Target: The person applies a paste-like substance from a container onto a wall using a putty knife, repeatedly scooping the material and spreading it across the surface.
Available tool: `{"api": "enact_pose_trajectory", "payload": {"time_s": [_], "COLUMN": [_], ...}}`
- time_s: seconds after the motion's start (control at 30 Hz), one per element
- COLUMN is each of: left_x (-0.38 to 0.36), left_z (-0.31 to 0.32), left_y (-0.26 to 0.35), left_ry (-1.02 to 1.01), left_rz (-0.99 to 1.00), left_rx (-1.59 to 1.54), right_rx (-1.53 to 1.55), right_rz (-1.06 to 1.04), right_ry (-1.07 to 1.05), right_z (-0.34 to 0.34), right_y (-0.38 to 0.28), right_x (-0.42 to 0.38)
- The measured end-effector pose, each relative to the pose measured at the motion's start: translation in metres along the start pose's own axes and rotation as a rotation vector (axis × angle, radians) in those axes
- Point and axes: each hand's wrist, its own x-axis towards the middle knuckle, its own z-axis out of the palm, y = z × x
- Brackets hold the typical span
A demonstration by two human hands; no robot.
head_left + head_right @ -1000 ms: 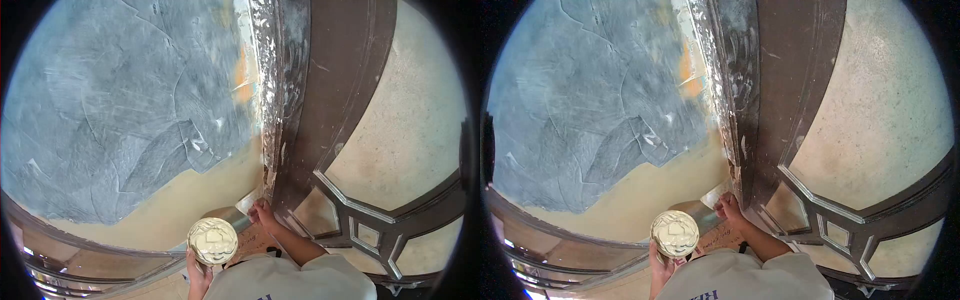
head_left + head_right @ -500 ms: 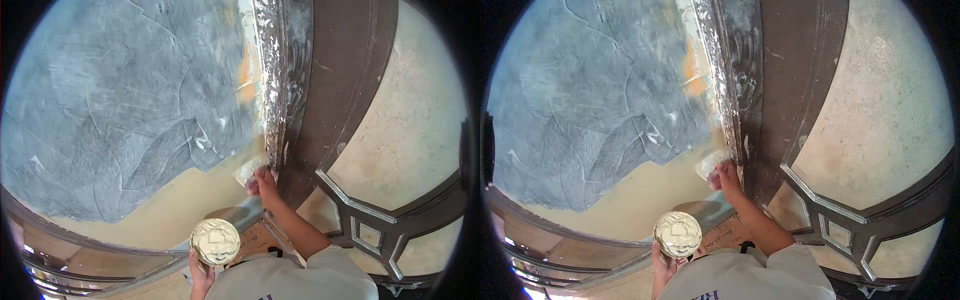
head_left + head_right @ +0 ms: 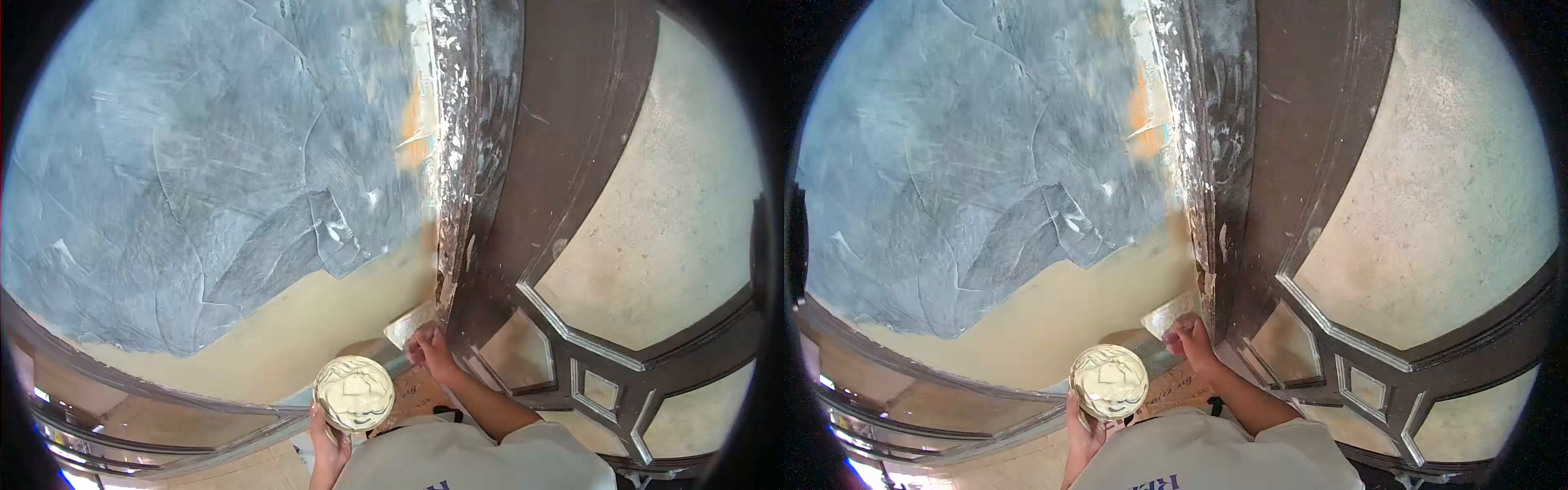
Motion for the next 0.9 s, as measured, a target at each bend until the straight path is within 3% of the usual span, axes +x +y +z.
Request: {"api": "enact_pose_trajectory", "payload": {"time_s": [0.2,0.43,0.73,0.9], "left_x": [0.001,-0.003,-0.006,-0.003], "left_z": [-0.006,0.002,-0.003,-0.012], "left_y": [-0.002,-0.002,-0.001,-0.005], "left_ry": [-0.038,-0.036,0.014,-0.007], "left_rz": [-0.020,-0.028,-0.027,-0.021], "left_rx": [0.011,0.026,0.016,0.017], "right_rx": [-0.026,0.042,0.031,-0.132], "right_rz": [-0.239,-0.283,-0.170,-0.085], "right_ry": [0.035,0.003,-0.006,0.043], "right_z": [0.075,0.102,0.097,0.025], "right_y": [-0.112,-0.150,-0.145,-0.028], "right_x": [-0.009,0.003,0.011,0.045]}}
